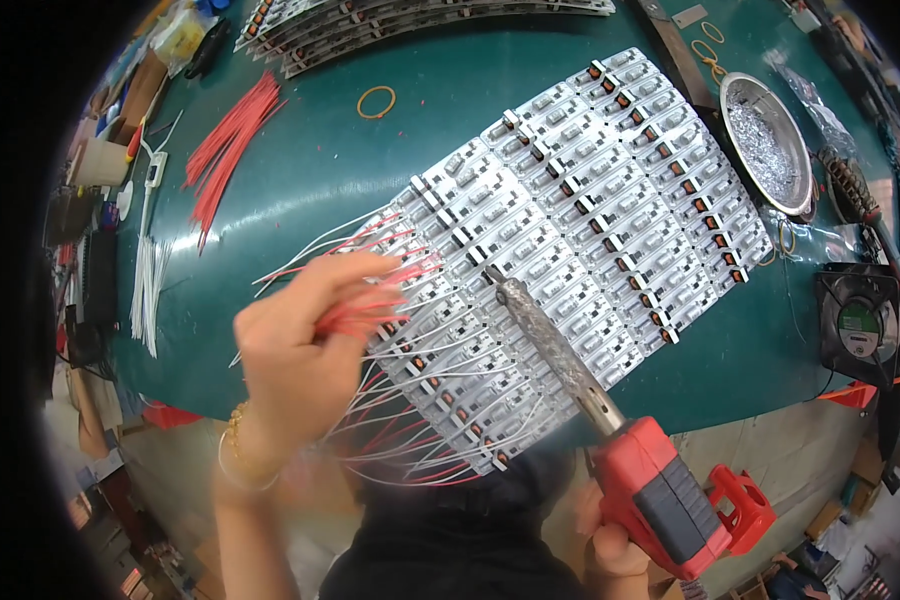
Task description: The person solders bundles of white and red wires onto an array of circuit boards using a soldering gun.
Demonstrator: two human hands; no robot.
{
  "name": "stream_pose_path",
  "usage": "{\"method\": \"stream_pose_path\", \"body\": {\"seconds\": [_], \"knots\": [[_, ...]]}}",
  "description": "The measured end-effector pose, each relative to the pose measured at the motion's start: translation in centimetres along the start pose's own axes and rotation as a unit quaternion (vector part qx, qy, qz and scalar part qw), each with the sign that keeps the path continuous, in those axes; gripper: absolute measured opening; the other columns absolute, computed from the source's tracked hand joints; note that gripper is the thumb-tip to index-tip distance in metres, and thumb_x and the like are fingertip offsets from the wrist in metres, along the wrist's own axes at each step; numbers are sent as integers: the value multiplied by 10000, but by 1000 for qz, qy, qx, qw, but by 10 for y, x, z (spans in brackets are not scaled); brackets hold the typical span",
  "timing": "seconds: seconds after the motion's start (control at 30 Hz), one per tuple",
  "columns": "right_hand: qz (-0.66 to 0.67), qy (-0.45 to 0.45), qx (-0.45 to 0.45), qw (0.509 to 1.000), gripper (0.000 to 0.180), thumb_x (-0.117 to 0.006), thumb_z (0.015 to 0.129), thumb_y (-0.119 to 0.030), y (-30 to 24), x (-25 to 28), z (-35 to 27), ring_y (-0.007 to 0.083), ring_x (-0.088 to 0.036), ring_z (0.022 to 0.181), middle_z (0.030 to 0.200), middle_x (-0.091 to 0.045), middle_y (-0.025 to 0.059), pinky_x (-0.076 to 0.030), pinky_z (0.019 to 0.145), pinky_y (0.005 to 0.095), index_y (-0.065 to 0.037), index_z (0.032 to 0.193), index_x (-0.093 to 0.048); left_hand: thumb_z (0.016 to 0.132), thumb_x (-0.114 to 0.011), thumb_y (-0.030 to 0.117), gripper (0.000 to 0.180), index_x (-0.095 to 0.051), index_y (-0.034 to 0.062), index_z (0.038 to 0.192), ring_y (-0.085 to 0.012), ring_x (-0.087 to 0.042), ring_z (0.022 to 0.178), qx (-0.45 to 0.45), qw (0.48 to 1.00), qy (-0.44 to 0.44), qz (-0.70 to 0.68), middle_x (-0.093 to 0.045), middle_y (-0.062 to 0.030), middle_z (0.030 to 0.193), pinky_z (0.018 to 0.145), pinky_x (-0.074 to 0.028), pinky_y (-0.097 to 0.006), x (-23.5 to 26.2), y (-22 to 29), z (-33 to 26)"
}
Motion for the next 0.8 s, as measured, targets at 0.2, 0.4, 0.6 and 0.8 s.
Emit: {"method": "stream_pose_path", "body": {"seconds": [0.2,0.4,0.6,0.8], "knots": [[-15,-15,-8,1000,863,-713,802,-610,3,8,-5,105,-425,377,468,-446,-15,-349,410,238,100,1246,-507,756,-703,-10,123,-632,-2,855,-216,-585,571,39,997,-53,30,-582,-83,870,491,-453,-333,-16,-6,-4],[37,-30,-89,995,562,-827,728,-555,5,6,0,118,-530,520,593,-581,3,-379,503,245,-36,739,-614,732,-717,7,110,-630,7,801,-202,-567,559,35,998,-52,31,-570,-76,872,480,-435,-328,-15,-11,-4],[23,33,-65,997,520,-854,719,-506,8,7,-2,98,-535,529,596,-577,-3,-378,496,240,-54,691,-599,734,-726,-16,116,-640,-10,812,-191,-570,636,63,995,-70,18,-565,-79,851,548,-457,-308,-14,-7,0],[-200,-17,-66,977,407,-797,785,-398,8,16,-9,165,-545,525,643,-595,25,-382,485,291,-54,673,-611,742,-735,-30,119,-648,-29,823,-173,-569,692,81,993,-84,23,-557,-79,836,606,-471,-287,-14,-9,2]]}}
Point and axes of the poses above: each hand's wrist, its own z-axis towards the middle knuckle, its own x-axis out of the back of the hand, y = z × x, the point moved 3 cm from there along z, towards the middle knuckle
